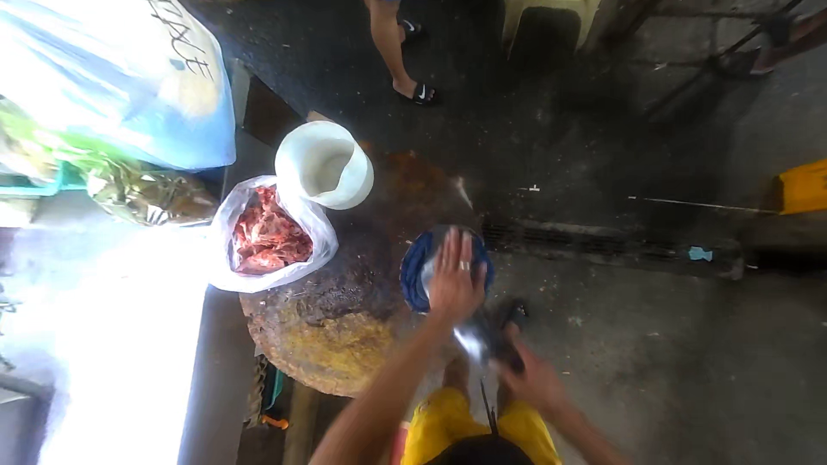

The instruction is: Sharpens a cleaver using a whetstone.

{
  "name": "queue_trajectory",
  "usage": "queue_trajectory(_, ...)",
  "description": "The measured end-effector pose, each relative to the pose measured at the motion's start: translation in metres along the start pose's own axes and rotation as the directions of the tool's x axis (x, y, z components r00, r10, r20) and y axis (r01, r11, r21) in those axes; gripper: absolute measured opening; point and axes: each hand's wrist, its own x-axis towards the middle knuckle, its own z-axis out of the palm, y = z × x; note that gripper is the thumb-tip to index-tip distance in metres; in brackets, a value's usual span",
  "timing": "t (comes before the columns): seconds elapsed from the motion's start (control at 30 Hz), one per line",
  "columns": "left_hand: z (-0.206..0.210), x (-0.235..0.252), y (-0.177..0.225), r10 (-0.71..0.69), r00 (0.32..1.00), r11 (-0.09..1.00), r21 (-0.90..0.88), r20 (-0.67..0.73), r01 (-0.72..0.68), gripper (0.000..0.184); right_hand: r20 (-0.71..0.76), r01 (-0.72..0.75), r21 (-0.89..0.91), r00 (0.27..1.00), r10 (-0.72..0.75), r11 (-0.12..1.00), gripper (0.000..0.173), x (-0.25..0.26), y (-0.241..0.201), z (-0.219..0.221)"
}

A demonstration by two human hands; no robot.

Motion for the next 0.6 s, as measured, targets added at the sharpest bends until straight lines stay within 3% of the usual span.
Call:
queue_trajectory(0.1, -0.017, 0.147, -0.042, 0.046, 0.989, 0.999, 0.025, -0.139, -0.043, 0.079, -0.110, 0.075, -0.045, 0.991, -0.080, 0.996, 0.071, 0.093, -0.099, -0.073)
queue_trajectory(0.17, -0.023, 0.203, -0.062, 0.077, 0.978, 0.997, 0.026, -0.194, -0.073, 0.083, -0.200, 0.108, -0.080, 0.972, -0.123, 0.991, 0.070, 0.128, -0.123, -0.083)
queue_trajectory(0.23, -0.024, 0.192, -0.056, 0.083, 0.978, 0.996, 0.027, -0.191, -0.079, 0.082, -0.210, 0.099, -0.067, 0.971, -0.111, 0.993, 0.072, 0.119, -0.106, -0.070)
queue_trajectory(0.27, -0.023, 0.161, -0.042, 0.078, 0.981, 0.997, 0.037, -0.178, -0.072, 0.080, -0.181, 0.075, -0.047, 0.980, -0.083, 0.996, 0.072, 0.096, -0.084, -0.055)
queue_trajectory(0.33, -0.012, 0.062, -0.012, 0.026, 0.993, 0.999, 0.023, -0.111, -0.024, 0.077, -0.120, 0.032, -0.018, 0.992, -0.034, 0.999, 0.074, 0.031, -0.026, -0.014)
queue_trajectory(0.4, 0.008, -0.041, 0.009, -0.013, 0.999, 0.999, -0.036, -0.047, 0.011, 0.076, 0.034, -0.029, 0.008, 0.999, 0.029, 1.000, 0.074, -0.036, 0.024, 0.017)
queue_trajectory(0.43, 0.014, -0.067, 0.015, -0.002, 0.998, 0.998, -0.070, -0.059, -0.002, 0.074, 0.089, -0.036, -0.006, 0.995, 0.036, 0.999, 0.075, -0.050, 0.038, 0.023)
queue_trajectory(0.5, 0.009, -0.059, 0.012, 0.000, 0.998, 0.996, -0.088, -0.064, -0.006, 0.071, 0.088, -0.023, -0.018, 0.996, 0.024, 1.000, 0.074, -0.038, 0.034, 0.016)
queue_trajectory(0.6, -0.012, 0.068, -0.022, 0.003, 0.998, 0.998, -0.066, -0.066, -0.007, 0.079, -0.055, 0.068, -0.034, 0.996, -0.070, 0.997, 0.072, 0.049, -0.055, -0.044)
